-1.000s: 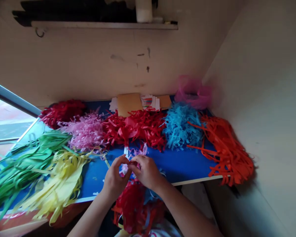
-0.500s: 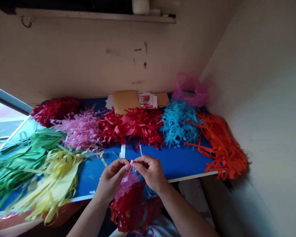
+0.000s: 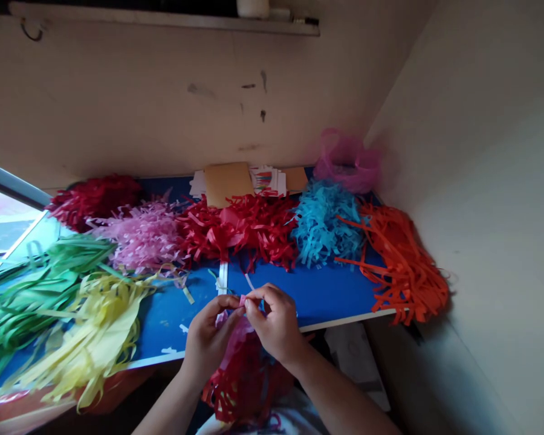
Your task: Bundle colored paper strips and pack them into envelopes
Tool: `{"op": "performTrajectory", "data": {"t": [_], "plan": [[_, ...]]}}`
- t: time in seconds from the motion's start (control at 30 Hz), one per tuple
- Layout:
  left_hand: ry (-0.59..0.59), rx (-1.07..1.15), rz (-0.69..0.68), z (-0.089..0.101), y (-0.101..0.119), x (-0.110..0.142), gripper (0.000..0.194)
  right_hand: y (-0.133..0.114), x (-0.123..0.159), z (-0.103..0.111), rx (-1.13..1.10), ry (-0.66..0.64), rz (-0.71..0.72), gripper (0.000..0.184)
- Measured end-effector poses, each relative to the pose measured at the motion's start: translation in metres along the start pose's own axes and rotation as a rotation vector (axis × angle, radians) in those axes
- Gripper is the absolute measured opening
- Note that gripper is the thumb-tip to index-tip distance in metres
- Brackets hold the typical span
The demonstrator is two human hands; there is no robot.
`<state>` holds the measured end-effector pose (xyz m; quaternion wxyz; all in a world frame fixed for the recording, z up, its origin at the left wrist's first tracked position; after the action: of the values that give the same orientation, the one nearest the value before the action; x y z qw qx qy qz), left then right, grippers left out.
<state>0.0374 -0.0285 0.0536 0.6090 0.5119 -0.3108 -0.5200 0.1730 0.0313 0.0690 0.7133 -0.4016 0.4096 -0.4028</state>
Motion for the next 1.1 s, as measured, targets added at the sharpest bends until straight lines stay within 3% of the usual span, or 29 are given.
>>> {"op": "performTrajectory", "data": {"t": [0.1,0.17,0.27,0.4,0.5,0.6,0.7,0.9,1.03,1.1], "plan": [[-0.057,0.031,-0.012,0.0,0.002,0.002,0.006,0.004,0.001,-0.001,-0.036,-0.034,-0.079,0.014],[-0.107,0.1,0.061,-0.002,0.002,0.002,0.008,0.008,0.001,-0.001,-0.046,-0.047,-0.109,0.014],[-0.166,0.343,0.285,-0.002,0.0,0.004,0.018,0.014,0.002,0.002,-0.123,-0.094,-0.184,0.015],[-0.14,0.751,0.622,0.002,-0.005,0.006,0.028,0.013,0.01,0.011,-0.149,-0.193,-0.263,0.035],[-0.113,0.873,0.717,0.004,-0.009,0.005,0.031,0.004,0.017,0.013,-0.119,-0.32,-0.236,0.048],[-0.084,0.911,0.736,0.004,-0.011,0.003,0.037,-0.003,0.02,0.01,-0.186,-0.432,-0.218,0.053],[-0.134,0.961,0.715,0.0,-0.01,0.003,0.032,-0.003,0.02,0.007,-0.278,-0.509,-0.241,0.054],[-0.236,0.995,0.673,-0.003,-0.006,0.005,0.018,0.005,0.02,0.002,-0.344,-0.555,-0.294,0.05],[-0.253,0.878,0.628,-0.004,-0.004,0.006,0.023,0.006,0.019,0.003,-0.311,-0.531,-0.308,0.049],[-0.241,0.667,0.507,-0.001,-0.001,0.006,0.022,0.006,0.019,0.007,-0.209,-0.489,-0.298,0.036]]}}
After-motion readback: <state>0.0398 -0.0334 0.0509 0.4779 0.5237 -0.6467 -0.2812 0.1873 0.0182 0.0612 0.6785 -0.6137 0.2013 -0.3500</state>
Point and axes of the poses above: each hand's wrist, its own x-axis away from the middle knuckle, its own z-axis out of the back of the hand, y = z × x, the point moved 3 cm from there along -x, towards the middle knuckle, and after that the axes turned 2 degrees about -y, right-handed, at the moved point
